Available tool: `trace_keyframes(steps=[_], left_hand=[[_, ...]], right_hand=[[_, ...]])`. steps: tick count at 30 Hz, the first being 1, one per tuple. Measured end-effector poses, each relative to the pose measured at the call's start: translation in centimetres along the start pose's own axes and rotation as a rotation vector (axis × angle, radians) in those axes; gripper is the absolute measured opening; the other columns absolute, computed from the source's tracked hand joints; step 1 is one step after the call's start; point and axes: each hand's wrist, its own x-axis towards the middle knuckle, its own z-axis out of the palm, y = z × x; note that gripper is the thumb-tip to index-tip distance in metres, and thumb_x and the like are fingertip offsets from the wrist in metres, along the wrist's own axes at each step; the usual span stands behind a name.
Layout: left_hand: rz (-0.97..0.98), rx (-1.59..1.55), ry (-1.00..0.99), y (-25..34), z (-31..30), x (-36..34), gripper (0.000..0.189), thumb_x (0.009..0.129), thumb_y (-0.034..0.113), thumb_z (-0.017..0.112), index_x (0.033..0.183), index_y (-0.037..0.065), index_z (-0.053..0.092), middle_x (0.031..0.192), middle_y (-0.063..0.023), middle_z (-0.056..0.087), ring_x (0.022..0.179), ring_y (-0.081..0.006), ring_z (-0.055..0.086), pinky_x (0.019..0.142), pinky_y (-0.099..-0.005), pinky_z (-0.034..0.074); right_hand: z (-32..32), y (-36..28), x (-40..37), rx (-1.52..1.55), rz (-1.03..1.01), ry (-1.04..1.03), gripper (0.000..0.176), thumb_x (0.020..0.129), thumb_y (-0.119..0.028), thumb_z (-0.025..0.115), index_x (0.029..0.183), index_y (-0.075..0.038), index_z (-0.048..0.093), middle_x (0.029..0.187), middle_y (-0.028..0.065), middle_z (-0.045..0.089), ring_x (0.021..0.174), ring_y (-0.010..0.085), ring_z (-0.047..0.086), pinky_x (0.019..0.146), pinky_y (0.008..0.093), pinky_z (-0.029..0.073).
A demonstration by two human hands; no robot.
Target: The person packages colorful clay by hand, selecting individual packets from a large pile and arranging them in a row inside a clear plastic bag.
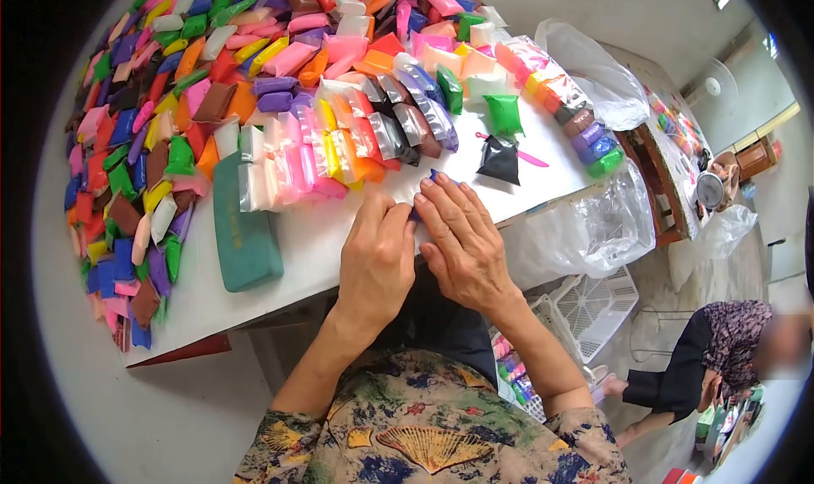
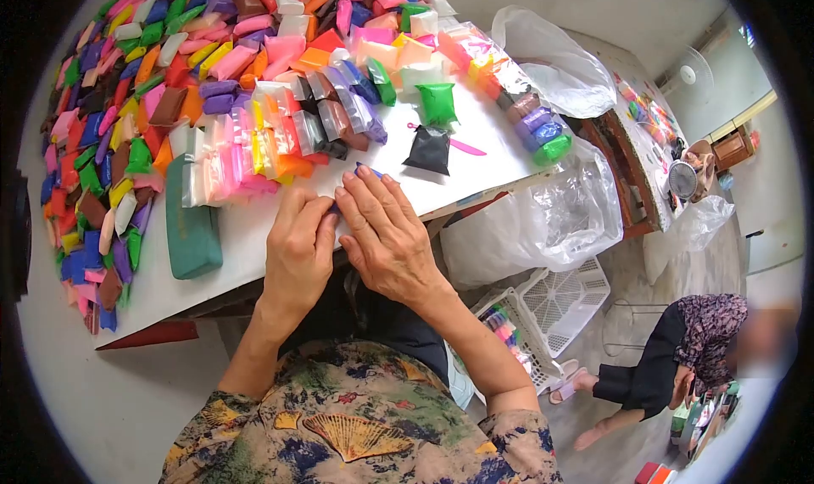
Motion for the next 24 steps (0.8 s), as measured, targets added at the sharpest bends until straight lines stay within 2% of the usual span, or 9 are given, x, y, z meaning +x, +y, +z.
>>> trace_keyframes(steps=[3, 7, 10, 12, 24], left_hand=[[0.024, 0.117, -0.016, 0.1, -0.3, 0.3, 0.015, 0.085, -0.001, 0.063, 0.099, -0.003, 0.060, 0.093, -0.0163, 0.052, 0.087, -0.0353, 0.058, 0.075, -0.0441, 0.047], [0.065, 0.105, -0.012, -0.4, -0.5, 0.6, 0.010, 0.083, -0.001, 0.064, 0.093, -0.002, 0.060, 0.089, -0.0143, 0.052, 0.082, -0.0341, 0.058, 0.072, -0.0436, 0.047], [0.085, 0.060, 0.007, -0.7, -0.4, 0.5, 0.009, 0.082, -0.001, 0.065, 0.089, -0.002, 0.060, 0.086, -0.0135, 0.052, 0.080, -0.0338, 0.058, 0.070, -0.0434, 0.048], [0.107, 0.054, 0.013, -0.9, -0.4, 0.4, 0.008, 0.082, -0.001, 0.066, 0.088, -0.002, 0.060, 0.085, -0.0132, 0.051, 0.080, -0.0333, 0.058, 0.069, -0.0430, 0.048], [0.074, -0.008, -0.009, -0.9, -0.8, 0.5, 0.014, 0.082, -0.004, 0.065, 0.094, -0.003, 0.060, 0.087, -0.0139, 0.051, 0.081, -0.0339, 0.057, 0.071, -0.0430, 0.047]], right_hand=[[-0.2, -0.1, 0.1, -0.012, 0.004, -0.020, 0.050, 0.088, -0.018, 0.062, 0.132, 0.004, 0.054, 0.141, 0.0215, 0.050, 0.137, 0.0376, 0.043, 0.115, 0.0492, 0.031], [-1.7, 0.5, 0.6, 0.104, 0.008, -0.113, 0.051, 0.091, -0.021, 0.061, 0.135, 0.003, 0.052, 0.143, 0.0214, 0.049, 0.137, 0.0382, 0.042, 0.116, 0.0495, 0.030], [-2.3, 0.5, 0.8, 0.155, 0.002, -0.109, 0.052, 0.093, -0.023, 0.060, 0.137, 0.002, 0.050, 0.145, 0.0214, 0.046, 0.138, 0.0388, 0.042, 0.116, 0.0497, 0.029], [-2.3, 0.6, 0.9, 0.056, -0.045, -0.133, 0.053, 0.093, -0.024, 0.059, 0.137, 0.002, 0.049, 0.146, 0.0215, 0.045, 0.137, 0.0391, 0.041, 0.115, 0.0497, 0.030], [-0.4, 0.3, 0.5, -0.027, -0.017, -0.099, 0.058, 0.090, -0.028, 0.062, 0.136, 0.005, 0.049, 0.143, 0.0229, 0.048, 0.137, 0.0395, 0.042, 0.114, 0.0499, 0.032]])
